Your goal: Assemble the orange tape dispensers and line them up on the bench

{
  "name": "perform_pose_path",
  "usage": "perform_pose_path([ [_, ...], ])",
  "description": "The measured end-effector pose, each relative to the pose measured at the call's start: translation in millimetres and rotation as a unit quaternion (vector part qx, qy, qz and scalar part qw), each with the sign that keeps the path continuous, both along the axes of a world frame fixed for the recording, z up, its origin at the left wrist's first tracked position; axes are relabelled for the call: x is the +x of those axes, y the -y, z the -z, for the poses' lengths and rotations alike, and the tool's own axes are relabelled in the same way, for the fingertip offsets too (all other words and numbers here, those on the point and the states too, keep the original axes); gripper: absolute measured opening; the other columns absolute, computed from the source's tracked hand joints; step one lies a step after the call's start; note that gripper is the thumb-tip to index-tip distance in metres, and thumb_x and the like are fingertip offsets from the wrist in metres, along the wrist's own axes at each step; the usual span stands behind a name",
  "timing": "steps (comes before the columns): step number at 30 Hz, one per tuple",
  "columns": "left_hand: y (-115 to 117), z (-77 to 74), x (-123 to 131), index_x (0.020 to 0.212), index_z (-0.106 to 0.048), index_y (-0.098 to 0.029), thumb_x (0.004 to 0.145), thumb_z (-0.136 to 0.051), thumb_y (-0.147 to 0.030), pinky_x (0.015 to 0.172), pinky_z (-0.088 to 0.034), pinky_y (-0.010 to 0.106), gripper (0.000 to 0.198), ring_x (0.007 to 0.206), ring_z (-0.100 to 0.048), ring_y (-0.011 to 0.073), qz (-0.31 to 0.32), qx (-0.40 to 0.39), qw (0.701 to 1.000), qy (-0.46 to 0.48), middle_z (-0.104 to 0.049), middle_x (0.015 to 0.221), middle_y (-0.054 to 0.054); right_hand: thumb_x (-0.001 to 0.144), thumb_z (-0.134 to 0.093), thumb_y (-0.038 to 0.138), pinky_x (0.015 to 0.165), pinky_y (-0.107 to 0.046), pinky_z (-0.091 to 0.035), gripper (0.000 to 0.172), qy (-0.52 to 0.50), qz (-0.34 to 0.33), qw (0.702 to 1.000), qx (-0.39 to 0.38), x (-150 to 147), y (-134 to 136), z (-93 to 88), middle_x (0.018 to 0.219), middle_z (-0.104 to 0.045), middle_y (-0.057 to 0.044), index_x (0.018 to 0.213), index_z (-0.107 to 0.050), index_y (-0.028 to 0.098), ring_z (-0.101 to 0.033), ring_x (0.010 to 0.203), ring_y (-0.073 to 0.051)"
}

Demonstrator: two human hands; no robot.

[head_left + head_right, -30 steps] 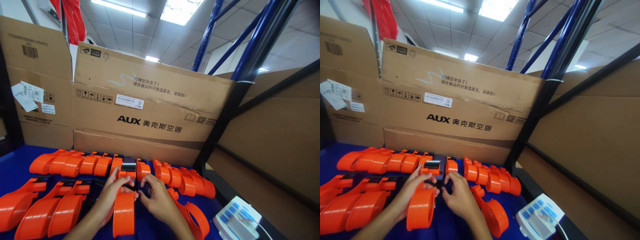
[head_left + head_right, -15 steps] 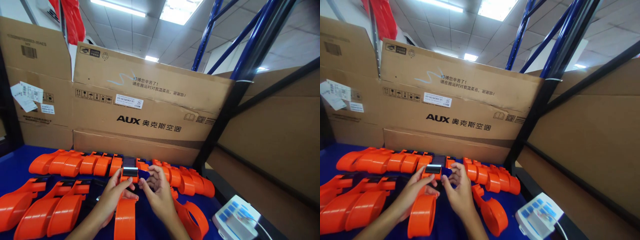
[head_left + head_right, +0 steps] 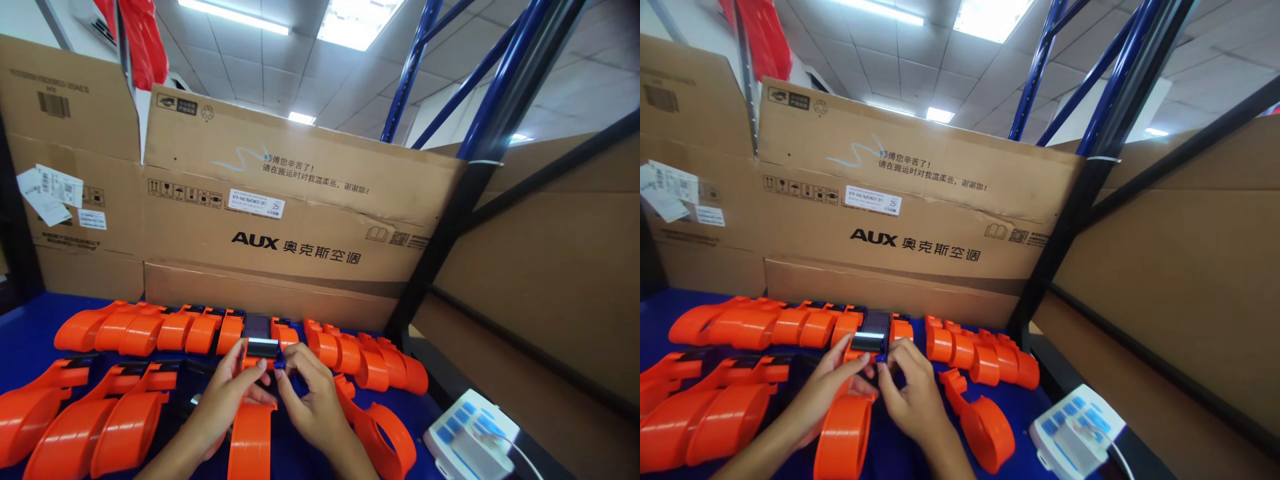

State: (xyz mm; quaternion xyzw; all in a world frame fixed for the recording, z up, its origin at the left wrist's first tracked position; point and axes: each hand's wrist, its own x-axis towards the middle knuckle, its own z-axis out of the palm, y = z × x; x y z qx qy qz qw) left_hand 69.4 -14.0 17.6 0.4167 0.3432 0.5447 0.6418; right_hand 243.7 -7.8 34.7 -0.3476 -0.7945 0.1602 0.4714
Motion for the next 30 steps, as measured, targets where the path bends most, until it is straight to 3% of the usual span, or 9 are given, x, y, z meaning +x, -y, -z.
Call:
perform_pose_path([
  [9,0,2.3,3,0.117,-0.06,-0.023,0.083,-0.076,-0.039,0.065,-0.06,0.03,0.041,0.068,-0.078,0.0218,-0.002,-0.005,1.0,0.013,-0.075,0.089,0.004,0.098,-0.056,0.026,0.076,-0.033,-0.046,0.017,0.026,-0.023,0.999,-0.016,1,2,-3.6,0.09,-0.06,-0.006,0.08,-0.056,0.023,-0.057,0.084,-0.021],
  [13,3,-0.7,3,0.109,-0.058,-0.023,0.083,-0.076,-0.036,0.064,-0.058,0.03,0.034,0.065,-0.077,0.0216,0.013,-0.038,0.995,0.089,-0.074,0.08,0.001,0.097,-0.056,0.036,0.075,-0.033,-0.046,0.021,-0.054,-0.004,0.998,-0.032,4,2,-1.2,0.085,-0.056,-0.004,0.081,-0.053,0.023,-0.055,0.081,-0.021],
  [16,8,-4.5,3,0.126,-0.052,-0.026,0.082,-0.076,-0.038,0.058,-0.056,0.031,0.052,0.063,-0.078,0.0253,0.07,-0.072,0.99,0.098,-0.077,0.081,0.005,0.099,-0.05,0.044,0.087,-0.036,-0.048,0.021,-0.148,-0.012,0.984,-0.096,2,4,-1.8,0.096,-0.061,-0.005,0.105,-0.057,0.025,-0.06,0.094,-0.023],
  [18,12,-7.5,3,0.144,-0.041,-0.029,0.083,-0.075,-0.039,0.058,-0.055,0.03,0.07,0.064,-0.078,0.0268,0.112,-0.073,0.987,0.094,-0.078,0.079,0.006,0.099,-0.049,0.05,0.095,-0.04,-0.048,0.035,-0.171,-0.059,0.968,-0.172,0,6,-4.3,0.106,-0.064,-0.007,0.125,-0.053,0.028,-0.062,0.105,-0.026],
  [21,18,-11.1,3,0.153,-0.032,-0.029,0.084,-0.075,-0.035,0.062,-0.055,0.031,0.082,0.06,-0.077,0.0253,0.136,-0.045,0.986,0.081,-0.077,0.074,0.004,0.094,-0.049,0.061,0.087,-0.04,-0.053,0.047,-0.193,-0.137,0.933,-0.27,-3,9,-7.2,0.106,-0.066,-0.007,0.13,-0.052,0.03,-0.065,0.102,-0.028],
  [23,20,-12.1,3,0.152,-0.037,-0.03,0.079,-0.08,-0.03,0.067,-0.057,0.034,0.085,0.061,-0.077,0.0248,0.139,-0.03,0.987,0.076,-0.078,0.085,0.006,0.091,-0.053,0.063,0.084,-0.038,-0.053,0.048,-0.217,-0.156,0.924,-0.274,-3,8,-6.4,0.104,-0.066,-0.006,0.124,-0.053,0.029,-0.065,0.097,-0.027],
  [26,18,-12.1,2,0.143,-0.051,-0.029,0.07,-0.087,-0.027,0.076,-0.06,0.041,0.081,0.084,-0.079,0.032,0.145,-0.028,0.986,0.082,-0.074,0.116,0.014,0.09,-0.059,0.059,0.085,-0.035,-0.05,0.042,-0.231,-0.133,0.934,-0.239,-4,3,-1.8,0.1,-0.064,-0.005,0.117,-0.053,0.029,-0.063,0.093,-0.024],
  [30,13,-12.0,0,0.134,-0.062,-0.023,0.078,-0.082,-0.034,0.075,-0.062,0.042,0.061,0.091,-0.078,0.0342,0.112,-0.017,0.992,0.056,-0.072,0.123,0.018,0.089,-0.064,0.056,0.074,-0.029,-0.049,0.037,-0.224,-0.098,0.946,-0.212,-7,0,3.6,0.089,-0.057,-0.001,0.109,-0.051,0.027,-0.057,0.08,-0.019],
])
